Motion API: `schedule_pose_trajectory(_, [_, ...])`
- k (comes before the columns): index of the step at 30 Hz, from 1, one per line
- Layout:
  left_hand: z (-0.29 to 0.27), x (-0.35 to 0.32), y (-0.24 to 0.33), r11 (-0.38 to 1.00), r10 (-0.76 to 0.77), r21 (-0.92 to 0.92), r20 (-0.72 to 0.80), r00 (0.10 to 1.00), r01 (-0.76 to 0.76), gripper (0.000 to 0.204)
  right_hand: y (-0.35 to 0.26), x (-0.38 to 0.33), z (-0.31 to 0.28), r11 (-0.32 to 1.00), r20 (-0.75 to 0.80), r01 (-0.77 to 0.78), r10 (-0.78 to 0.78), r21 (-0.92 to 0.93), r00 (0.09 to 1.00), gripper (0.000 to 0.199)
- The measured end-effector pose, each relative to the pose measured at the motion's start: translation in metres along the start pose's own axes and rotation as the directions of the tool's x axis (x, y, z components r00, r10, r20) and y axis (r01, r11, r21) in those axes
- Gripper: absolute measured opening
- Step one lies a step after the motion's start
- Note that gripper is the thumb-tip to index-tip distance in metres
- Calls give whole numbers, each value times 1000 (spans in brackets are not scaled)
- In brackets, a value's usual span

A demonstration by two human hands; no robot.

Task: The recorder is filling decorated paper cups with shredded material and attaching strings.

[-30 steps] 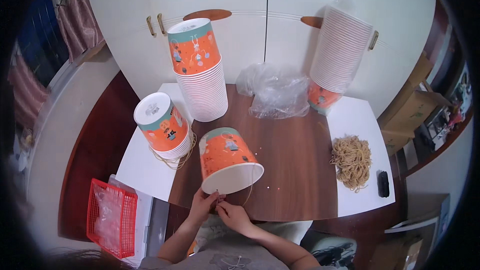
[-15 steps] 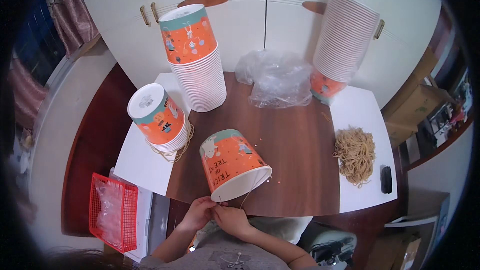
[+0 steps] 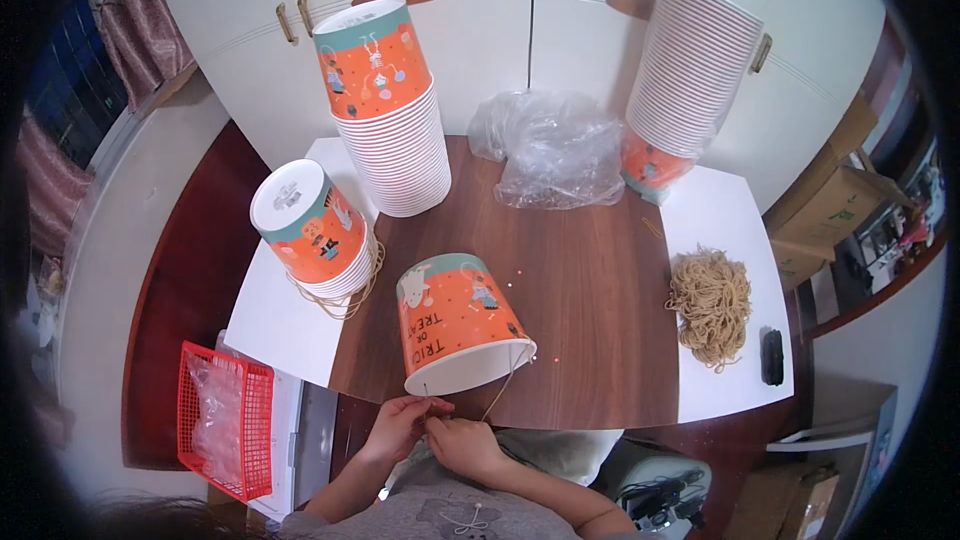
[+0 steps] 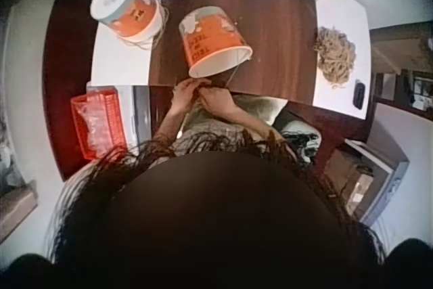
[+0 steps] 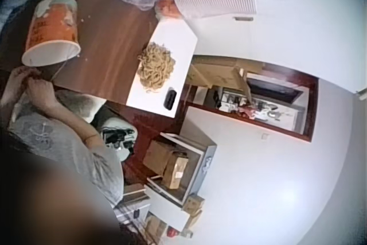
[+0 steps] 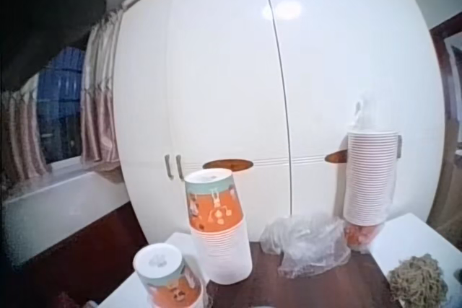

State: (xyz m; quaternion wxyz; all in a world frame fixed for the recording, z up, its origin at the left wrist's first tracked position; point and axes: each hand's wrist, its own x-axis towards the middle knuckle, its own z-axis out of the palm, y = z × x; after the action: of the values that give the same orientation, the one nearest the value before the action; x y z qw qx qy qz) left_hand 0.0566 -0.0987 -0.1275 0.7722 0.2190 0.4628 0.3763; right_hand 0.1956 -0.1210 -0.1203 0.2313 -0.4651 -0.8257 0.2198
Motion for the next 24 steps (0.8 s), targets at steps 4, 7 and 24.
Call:
schedule_pose_trajectory(4, [-6,7,-3,1000,4,1,29,1000,-4,21,6,0,1,999,-10,25,-25,22,1000,11])
schedule_pose_trajectory(7, [-5,2,1,1000,13,25,69,998,-14,22,1,-4,-3,1000,5,27,-27,-1,1000,11])
schedule_pose_trajectory(24, [19,0,55,226,755,932,17,655,-285,36,-4,-11,-42,920,126,351,-333,-172,935,11])
